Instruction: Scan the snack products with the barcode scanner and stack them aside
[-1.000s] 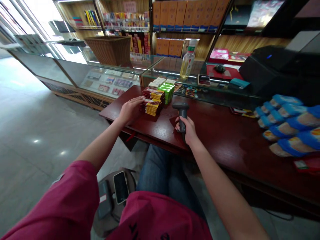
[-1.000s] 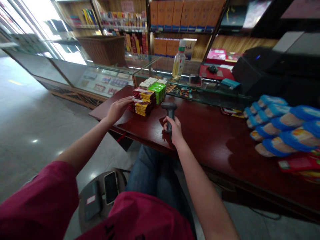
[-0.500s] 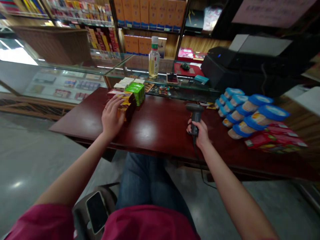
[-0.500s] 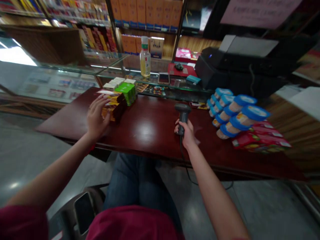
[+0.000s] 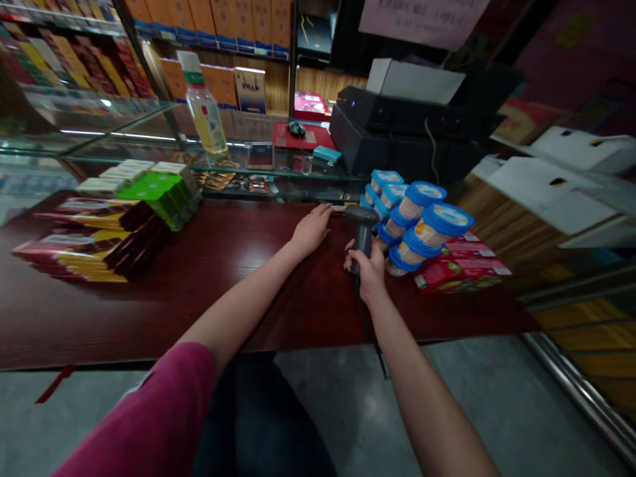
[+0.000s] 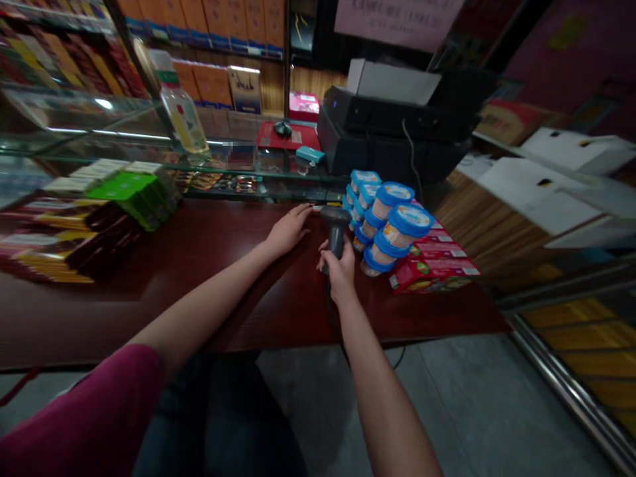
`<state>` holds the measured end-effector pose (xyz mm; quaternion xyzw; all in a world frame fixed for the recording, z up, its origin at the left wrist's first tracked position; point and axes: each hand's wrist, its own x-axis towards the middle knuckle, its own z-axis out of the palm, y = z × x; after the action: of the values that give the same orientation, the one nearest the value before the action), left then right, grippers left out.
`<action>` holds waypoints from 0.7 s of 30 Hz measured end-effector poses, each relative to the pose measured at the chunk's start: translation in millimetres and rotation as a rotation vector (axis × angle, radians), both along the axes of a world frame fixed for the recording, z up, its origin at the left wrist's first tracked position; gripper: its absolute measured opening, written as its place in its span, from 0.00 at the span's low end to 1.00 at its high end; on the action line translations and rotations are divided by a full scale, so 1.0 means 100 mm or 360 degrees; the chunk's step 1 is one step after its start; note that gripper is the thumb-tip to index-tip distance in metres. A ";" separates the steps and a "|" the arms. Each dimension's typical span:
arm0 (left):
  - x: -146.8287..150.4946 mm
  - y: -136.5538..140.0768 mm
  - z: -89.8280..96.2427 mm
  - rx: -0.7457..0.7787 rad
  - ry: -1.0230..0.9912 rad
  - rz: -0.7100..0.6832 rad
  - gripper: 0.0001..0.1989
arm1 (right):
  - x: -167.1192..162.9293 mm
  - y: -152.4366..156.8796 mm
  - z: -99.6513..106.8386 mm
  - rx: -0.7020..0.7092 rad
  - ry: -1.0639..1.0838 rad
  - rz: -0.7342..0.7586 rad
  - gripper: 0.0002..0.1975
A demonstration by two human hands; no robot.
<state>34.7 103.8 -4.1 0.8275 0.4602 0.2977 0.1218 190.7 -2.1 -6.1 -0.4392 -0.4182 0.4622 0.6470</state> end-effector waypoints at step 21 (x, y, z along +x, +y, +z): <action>-0.40 0.12 -0.05 -0.0874 -0.1554 0.0279 0.11 | -0.05 -0.15 0.09 -0.0006 0.0006 0.0381 0.13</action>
<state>-5.5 115.5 -8.6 0.4905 0.4779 0.5243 0.5061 185.4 -17.4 2.8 -0.3864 -0.4655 0.5379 0.5871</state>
